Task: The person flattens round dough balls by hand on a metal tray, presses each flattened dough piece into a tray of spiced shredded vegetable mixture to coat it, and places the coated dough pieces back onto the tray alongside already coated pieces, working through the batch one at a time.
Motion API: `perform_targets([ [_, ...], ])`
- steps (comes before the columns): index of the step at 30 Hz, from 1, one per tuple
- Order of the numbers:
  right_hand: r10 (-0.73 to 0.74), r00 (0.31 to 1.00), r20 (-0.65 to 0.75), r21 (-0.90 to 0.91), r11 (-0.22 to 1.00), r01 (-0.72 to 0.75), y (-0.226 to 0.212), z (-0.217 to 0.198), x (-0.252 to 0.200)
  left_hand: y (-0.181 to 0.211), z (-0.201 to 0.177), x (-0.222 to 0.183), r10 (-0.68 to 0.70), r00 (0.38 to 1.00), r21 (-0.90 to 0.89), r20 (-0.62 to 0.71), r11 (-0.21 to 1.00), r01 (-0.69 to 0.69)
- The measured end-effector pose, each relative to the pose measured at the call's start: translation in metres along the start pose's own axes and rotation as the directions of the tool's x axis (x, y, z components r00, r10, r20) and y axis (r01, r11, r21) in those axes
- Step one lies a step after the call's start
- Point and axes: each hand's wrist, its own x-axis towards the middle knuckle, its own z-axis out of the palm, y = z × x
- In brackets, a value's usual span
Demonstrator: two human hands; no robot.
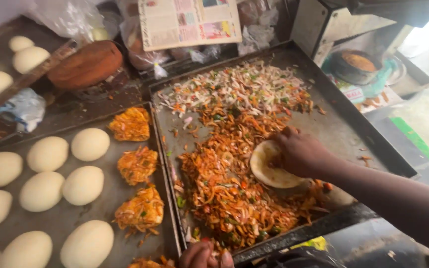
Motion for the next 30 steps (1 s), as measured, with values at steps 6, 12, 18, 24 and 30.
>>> perform_targets([
  [6, -0.137, 0.990, -0.041, 0.296, 0.945, 0.142, 0.044, 0.001, 0.031, -0.040, 0.025, -0.012, -0.220, 0.938, 0.133, 0.269, 0.973, 0.190],
  [12, 0.205, 0.970, -0.127, 0.496, 0.860, -0.117, -0.032, -0.069, 0.038, -0.006, 0.029, -0.014, -0.100, 0.995, -0.119, -0.016, 0.988, 0.097],
  [18, -0.359, 0.932, 0.036, 0.128, 0.927, 0.352, -0.078, 0.064, 0.074, -0.010, 0.023, -0.008, -0.109, 0.994, -0.193, 0.020, 0.975, 0.111],
  [24, -0.824, 0.514, -0.239, -0.231, 0.562, 0.794, -0.047, 0.065, 0.037, 0.010, 0.013, 0.001, -0.182, 0.983, -0.249, 0.022, 0.951, 0.181],
  [30, -0.240, 0.953, 0.184, -0.016, 0.969, 0.247, -0.087, -0.067, 0.019, 0.005, 0.010, -0.001, -0.182, 0.982, -0.216, 0.041, 0.959, 0.186],
])
